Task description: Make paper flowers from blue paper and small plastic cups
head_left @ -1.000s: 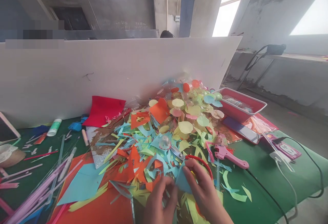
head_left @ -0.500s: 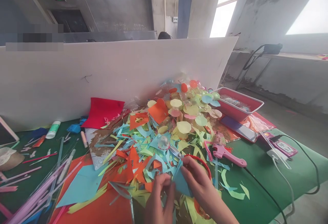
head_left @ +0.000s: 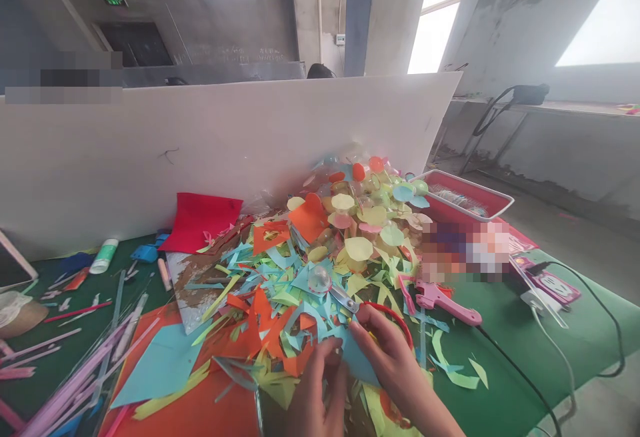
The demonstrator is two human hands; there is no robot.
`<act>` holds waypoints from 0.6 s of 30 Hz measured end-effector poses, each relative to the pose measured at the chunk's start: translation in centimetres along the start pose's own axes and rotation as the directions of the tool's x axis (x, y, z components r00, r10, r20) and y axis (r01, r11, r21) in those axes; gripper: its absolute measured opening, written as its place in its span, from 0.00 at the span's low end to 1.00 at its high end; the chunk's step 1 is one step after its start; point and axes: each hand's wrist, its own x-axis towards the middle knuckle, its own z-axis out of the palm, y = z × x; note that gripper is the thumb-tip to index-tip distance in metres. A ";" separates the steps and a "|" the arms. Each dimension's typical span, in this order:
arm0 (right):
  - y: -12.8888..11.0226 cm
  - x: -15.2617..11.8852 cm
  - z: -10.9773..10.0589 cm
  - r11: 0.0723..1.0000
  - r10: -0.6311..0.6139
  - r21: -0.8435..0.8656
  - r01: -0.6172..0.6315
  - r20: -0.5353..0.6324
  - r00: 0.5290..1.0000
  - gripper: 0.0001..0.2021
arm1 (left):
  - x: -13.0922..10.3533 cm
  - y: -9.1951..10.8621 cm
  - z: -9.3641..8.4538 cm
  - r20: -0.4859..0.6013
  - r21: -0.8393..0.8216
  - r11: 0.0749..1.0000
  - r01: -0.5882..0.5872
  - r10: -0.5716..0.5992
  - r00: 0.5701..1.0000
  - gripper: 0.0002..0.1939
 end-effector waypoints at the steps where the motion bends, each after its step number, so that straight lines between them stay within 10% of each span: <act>1: 0.1 0.0 0.0 1.000 -0.006 -0.002 0.006 -0.004 1.000 0.19 | 0.0 -0.2 0.1 0.014 0.002 1.000 0.000 0.000 1.000 0.20; 18: 0.2 -0.2 -0.2 1.000 -0.019 -0.014 0.019 -0.007 1.000 0.19 | 0.8 -1.5 -0.1 0.188 0.070 0.998 0.005 -0.018 0.982 0.23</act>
